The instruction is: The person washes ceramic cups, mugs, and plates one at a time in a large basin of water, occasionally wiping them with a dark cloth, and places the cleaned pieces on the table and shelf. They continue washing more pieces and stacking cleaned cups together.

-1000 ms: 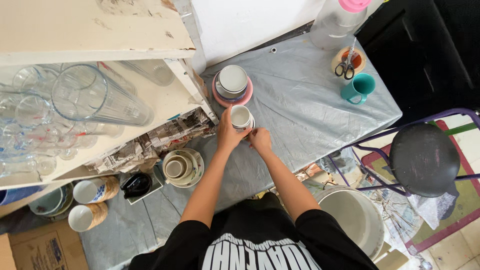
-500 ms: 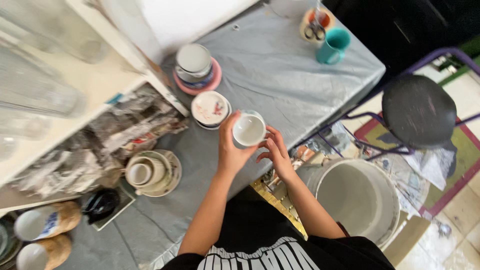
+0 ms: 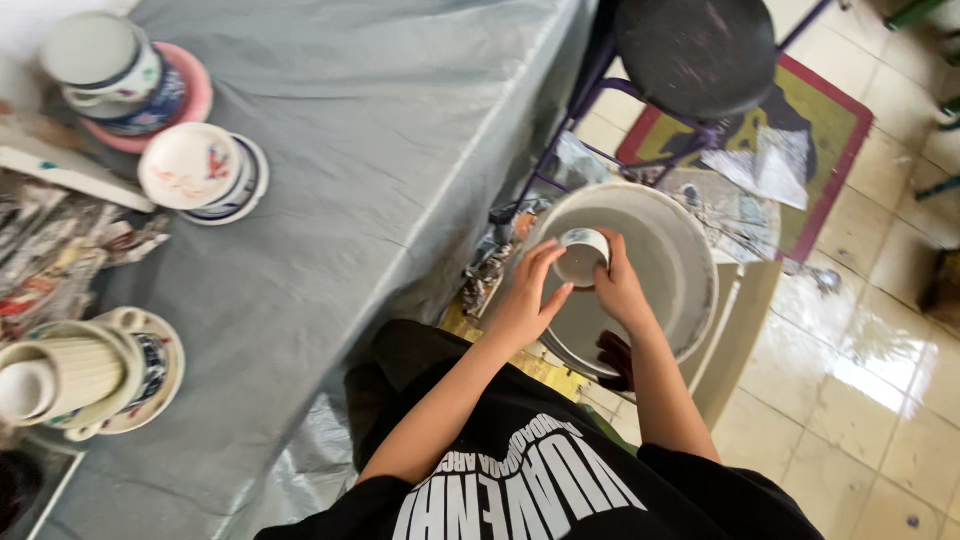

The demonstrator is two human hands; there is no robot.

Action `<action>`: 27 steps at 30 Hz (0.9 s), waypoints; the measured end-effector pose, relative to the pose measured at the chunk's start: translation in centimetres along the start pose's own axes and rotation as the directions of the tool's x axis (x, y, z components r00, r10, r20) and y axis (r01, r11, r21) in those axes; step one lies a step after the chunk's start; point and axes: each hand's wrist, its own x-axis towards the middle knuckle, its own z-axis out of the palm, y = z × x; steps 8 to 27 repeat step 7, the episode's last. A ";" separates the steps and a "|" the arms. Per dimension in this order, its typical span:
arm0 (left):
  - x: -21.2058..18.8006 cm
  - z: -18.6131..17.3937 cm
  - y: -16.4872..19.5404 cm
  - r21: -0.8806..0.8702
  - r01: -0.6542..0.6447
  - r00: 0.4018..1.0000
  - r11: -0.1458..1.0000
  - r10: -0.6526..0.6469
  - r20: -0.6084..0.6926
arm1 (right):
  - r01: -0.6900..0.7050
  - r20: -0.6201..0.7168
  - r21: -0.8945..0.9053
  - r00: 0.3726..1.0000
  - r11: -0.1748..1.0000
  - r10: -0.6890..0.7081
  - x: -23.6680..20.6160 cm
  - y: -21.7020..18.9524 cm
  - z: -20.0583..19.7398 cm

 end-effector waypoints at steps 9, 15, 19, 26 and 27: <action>-0.6 11.1 -5.3 0.300 0.306 0.831 0.904 -0.407 0.380 | -0.119 -0.075 -0.754 0.993 0.646 0.095 -0.6 4.5 -3.2; -0.6 11.1 -5.3 0.300 0.306 0.831 0.904 -0.407 0.380 | -0.119 -0.075 -0.754 0.993 0.646 0.095 -0.6 4.5 -3.2; -0.6 11.1 -5.3 0.300 0.306 0.831 0.904 -0.407 0.380 | -0.119 -0.075 -0.754 0.993 0.646 0.095 -0.6 4.5 -3.2; -0.6 11.1 -5.3 0.300 0.306 0.831 0.904 -0.407 0.380 | -0.119 -0.075 -0.754 0.993 0.646 0.095 -0.6 4.5 -3.2; -0.6 11.1 -5.3 0.300 0.306 0.831 0.904 -0.407 0.380 | -0.119 -0.075 -0.754 0.993 0.646 0.095 -0.6 4.5 -3.2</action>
